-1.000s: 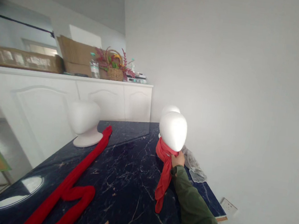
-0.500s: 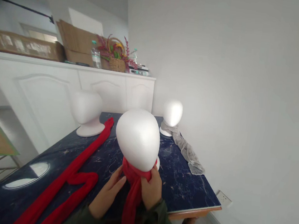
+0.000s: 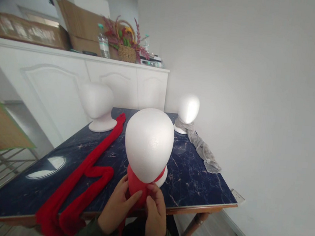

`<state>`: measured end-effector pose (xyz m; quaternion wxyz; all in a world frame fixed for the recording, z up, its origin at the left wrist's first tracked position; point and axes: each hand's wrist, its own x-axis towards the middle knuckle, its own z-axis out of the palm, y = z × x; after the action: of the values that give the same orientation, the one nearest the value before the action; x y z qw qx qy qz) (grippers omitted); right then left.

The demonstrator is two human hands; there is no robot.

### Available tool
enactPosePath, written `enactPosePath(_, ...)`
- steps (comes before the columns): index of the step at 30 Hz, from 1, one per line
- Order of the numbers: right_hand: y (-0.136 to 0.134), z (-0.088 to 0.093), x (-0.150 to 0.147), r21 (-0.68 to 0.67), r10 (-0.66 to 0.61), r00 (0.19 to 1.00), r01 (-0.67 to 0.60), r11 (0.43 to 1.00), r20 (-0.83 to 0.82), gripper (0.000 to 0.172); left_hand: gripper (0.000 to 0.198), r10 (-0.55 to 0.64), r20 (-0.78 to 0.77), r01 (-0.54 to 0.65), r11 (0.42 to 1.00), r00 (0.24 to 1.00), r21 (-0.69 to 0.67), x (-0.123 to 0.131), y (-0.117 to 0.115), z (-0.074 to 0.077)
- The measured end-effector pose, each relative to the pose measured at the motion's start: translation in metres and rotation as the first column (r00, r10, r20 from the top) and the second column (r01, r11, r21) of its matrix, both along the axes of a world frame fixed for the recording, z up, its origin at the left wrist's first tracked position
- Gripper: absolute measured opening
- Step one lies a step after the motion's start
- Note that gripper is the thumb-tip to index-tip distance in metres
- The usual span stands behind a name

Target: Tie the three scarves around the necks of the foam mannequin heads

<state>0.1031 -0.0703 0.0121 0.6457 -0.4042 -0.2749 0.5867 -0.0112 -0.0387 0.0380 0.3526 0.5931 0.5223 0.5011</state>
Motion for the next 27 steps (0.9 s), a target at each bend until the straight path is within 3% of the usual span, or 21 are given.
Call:
enactPosePath(2, 0.005, 0.005, 0.001, -0.070, 0.021, 0.979, -0.036, 0.997, -0.204, 0.023, 0.026, -0.029, 0.032, 0.029, 1.000, 0.999, -0.011, 0.000, -0.002, 0.001)
enactPosePath(4, 0.012, 0.010, 0.004, -0.141, 0.107, 0.938, -0.161, 0.977, -0.329, 0.024, 0.026, -0.047, 0.159, 0.061, 0.995, 0.986, -0.084, -0.002, -0.003, 0.001)
enactPosePath(7, 0.023, 0.016, 0.005, -0.173, 0.288, 0.889, -0.366, 0.915, -0.356, 0.033, 0.029, -0.042, 0.355, 0.116, 0.975, 0.934, -0.191, -0.007, -0.004, -0.005)
enactPosePath(10, 0.031, 0.016, -0.002, -0.162, 0.363, 0.884, -0.421, 0.893, -0.295, 0.035, 0.027, -0.063, 0.462, 0.178, 0.962, 0.885, -0.209, -0.011, -0.005, -0.010)
enactPosePath(14, 0.041, 0.014, -0.011, -0.158, 0.290, 0.894, -0.358, 0.920, -0.341, 0.022, 0.031, -0.054, 0.613, 0.242, 0.943, 0.788, -0.228, -0.015, -0.005, -0.008)
enactPosePath(18, 0.049, 0.016, -0.001, -0.333, 0.157, 0.869, -0.338, 0.880, -0.469, 0.034, 0.037, 0.106, 0.807, 0.191, 0.946, 0.580, -0.262, -0.023, -0.002, 0.007)
enactPosePath(21, 0.054, 0.019, 0.019, -0.330, 0.099, 0.866, -0.289, 0.899, -0.490, 0.035, 0.031, 0.234, 0.848, 0.142, 0.931, 0.477, -0.337, -0.038, 0.006, 0.015)
enactPosePath(24, 0.058, 0.021, 0.044, -0.297, 0.041, 0.922, -0.166, 0.940, -0.384, 0.032, 0.025, 0.313, 0.846, 0.091, 0.918, 0.431, -0.386, -0.056, 0.017, 0.016)
enactPosePath(27, 0.068, 0.019, 0.072, -0.264, 0.017, 0.958, -0.096, 0.960, -0.286, 0.016, 0.024, 0.317, 0.834, 0.075, 0.918, 0.452, -0.390, -0.072, 0.027, 0.016)
